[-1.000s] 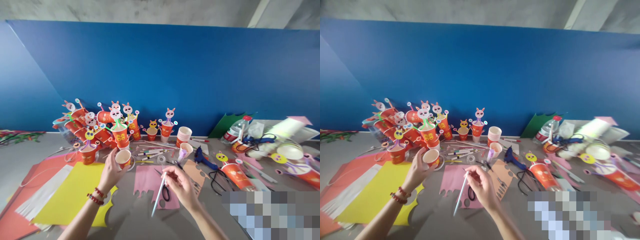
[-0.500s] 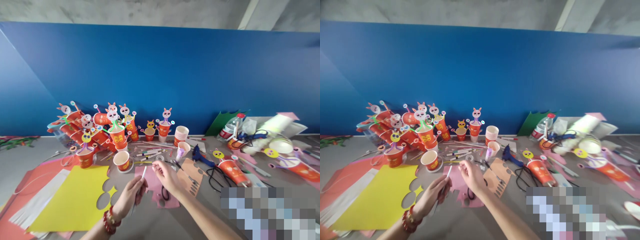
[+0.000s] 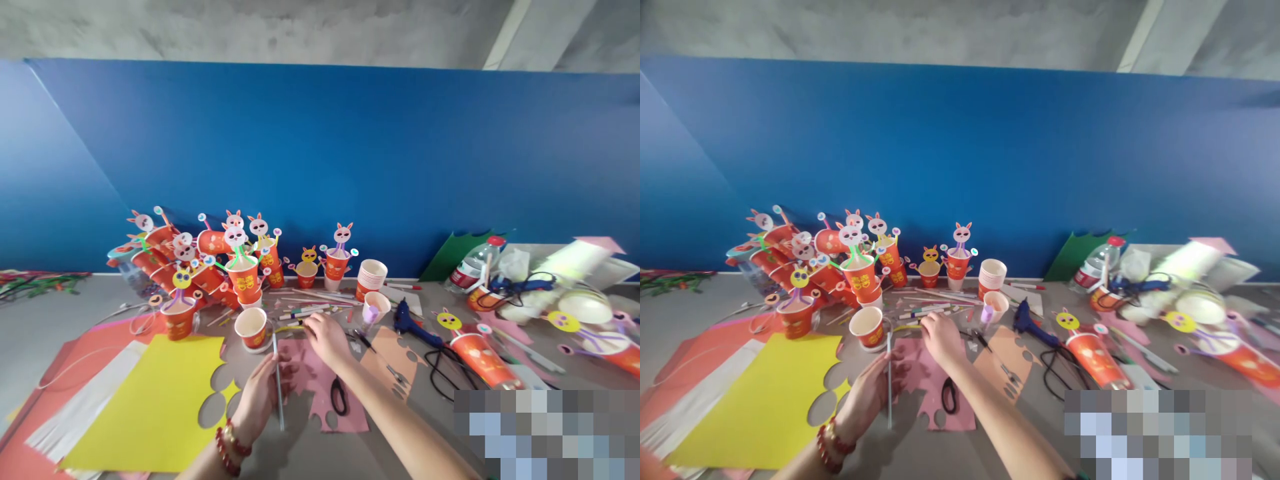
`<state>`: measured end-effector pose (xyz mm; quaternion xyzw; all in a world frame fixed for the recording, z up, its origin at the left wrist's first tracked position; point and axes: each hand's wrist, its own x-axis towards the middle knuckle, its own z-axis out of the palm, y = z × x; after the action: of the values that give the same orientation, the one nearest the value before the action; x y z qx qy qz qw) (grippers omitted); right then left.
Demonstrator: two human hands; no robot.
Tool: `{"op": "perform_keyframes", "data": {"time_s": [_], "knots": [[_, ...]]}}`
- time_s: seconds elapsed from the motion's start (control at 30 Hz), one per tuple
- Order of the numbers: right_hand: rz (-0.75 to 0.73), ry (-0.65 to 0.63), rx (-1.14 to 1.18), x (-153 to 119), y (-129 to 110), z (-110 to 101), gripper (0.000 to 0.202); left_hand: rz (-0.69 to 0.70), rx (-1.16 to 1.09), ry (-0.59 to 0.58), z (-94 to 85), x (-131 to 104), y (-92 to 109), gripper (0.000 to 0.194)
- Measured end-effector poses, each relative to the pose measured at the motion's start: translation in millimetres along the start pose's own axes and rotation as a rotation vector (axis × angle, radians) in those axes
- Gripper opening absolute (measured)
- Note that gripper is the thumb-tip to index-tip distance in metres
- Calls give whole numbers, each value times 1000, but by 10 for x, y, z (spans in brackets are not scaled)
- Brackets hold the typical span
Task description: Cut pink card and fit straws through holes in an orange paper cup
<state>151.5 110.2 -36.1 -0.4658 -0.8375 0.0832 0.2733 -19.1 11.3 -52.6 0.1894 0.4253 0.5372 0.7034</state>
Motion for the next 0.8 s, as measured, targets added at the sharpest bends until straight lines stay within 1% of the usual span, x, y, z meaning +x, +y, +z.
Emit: {"op": "perform_keyframes", "data": {"time_s": [0.17, 0.33, 0.47, 0.53, 0.63, 0.7, 0.8], "knots": [[22, 81, 39, -104, 94, -37, 15, -16, -43, 20, -4, 18, -6, 31], [91, 120, -10, -138, 208, -64, 20, -17, -75, 41, 22, -6, 21, 31], [120, 77, -97, -61, 321, -70, 20, -20, -90, 39, 30, -23, 26, 28], [130, 47, -144, -25, 344, -55, 26, -18, -92, 42, 20, -17, 13, 32], [139, 3, -193, -29, 294, -14, 32, -10, -97, 43, -10, 5, -18, 40], [111, -33, -199, -73, 224, 6, 31, -3, -106, 36, -34, 18, -38, 44], [55, -81, -189, -141, 153, -4, 27, -4, -117, 16, -62, 28, -58, 46]]}}
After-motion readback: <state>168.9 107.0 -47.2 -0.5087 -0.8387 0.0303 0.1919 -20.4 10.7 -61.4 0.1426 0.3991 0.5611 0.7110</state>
